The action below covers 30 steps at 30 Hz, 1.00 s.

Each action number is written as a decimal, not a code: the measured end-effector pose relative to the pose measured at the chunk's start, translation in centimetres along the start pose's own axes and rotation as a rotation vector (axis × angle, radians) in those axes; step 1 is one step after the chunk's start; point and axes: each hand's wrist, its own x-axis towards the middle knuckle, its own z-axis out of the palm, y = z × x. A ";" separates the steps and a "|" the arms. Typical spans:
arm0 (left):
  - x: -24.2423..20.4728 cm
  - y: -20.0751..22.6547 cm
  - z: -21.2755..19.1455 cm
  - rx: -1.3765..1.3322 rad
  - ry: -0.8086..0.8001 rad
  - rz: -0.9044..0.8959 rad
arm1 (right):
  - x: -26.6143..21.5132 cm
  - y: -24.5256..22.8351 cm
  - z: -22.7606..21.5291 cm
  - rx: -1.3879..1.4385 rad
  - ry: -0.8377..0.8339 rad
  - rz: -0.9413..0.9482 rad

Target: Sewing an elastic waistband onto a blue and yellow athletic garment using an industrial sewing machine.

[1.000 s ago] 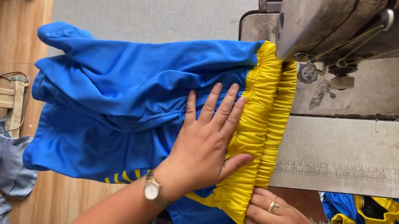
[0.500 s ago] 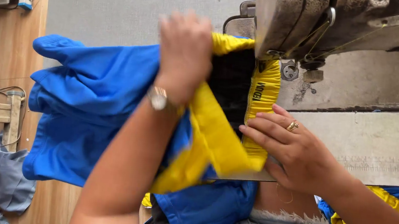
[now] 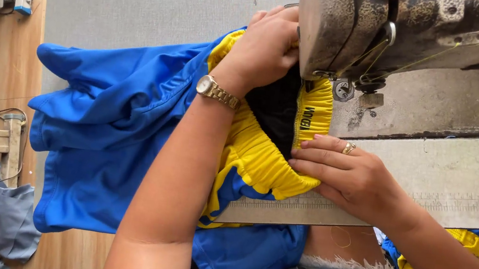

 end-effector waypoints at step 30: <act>2.4 -0.7 3.6 0.310 0.424 0.181 | -3.8 -7.5 0.8 0.482 0.079 0.321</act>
